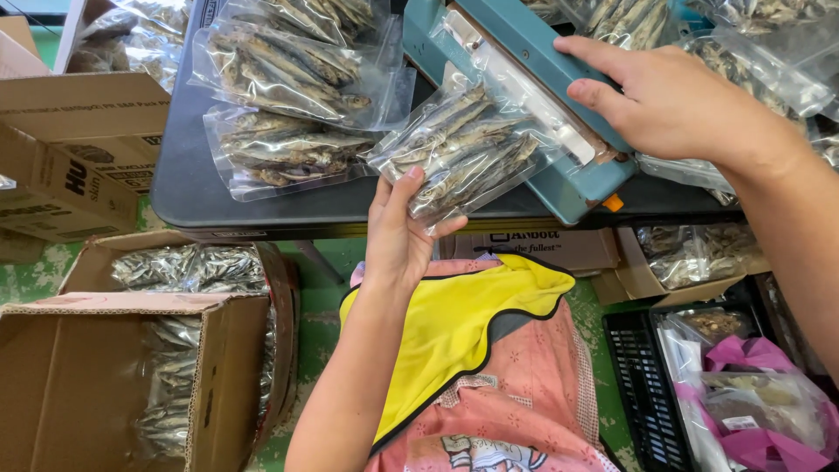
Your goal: The person seals plastic bags of dried fish using a heat sealer and then places the sealed bags into cardboard boxes.
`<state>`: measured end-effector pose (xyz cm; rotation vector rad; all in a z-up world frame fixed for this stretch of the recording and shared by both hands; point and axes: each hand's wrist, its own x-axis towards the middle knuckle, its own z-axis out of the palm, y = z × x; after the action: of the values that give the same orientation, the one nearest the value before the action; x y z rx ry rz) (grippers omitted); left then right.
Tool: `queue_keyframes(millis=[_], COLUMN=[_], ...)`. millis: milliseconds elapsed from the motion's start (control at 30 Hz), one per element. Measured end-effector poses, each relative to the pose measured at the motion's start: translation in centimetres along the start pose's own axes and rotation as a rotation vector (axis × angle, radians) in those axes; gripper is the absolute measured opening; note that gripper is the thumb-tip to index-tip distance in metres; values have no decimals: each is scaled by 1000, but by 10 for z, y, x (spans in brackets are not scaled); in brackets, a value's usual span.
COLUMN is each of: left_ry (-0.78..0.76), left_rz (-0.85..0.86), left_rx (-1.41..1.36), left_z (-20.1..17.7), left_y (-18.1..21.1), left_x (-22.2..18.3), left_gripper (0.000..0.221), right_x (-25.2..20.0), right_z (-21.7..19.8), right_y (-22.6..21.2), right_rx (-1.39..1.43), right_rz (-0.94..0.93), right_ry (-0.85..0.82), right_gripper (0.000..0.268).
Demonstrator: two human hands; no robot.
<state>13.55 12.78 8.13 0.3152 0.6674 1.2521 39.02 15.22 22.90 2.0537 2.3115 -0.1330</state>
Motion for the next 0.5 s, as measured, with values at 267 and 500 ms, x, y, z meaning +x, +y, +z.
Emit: queue_keyframes(millis=[267,500], left_ry=[0,-7], left_rz=[-1,0], left_rx=[-4,-1], left_z=[0,1], left_y=[0,1], left_x=[2,1], left_gripper=[35,36], right_x=[0,1], right_z=[0,3], right_y=[0,4], right_rx=[9,6], right_rz=[-16,-57], right_ry=[16,48], right_gripper=[63,64])
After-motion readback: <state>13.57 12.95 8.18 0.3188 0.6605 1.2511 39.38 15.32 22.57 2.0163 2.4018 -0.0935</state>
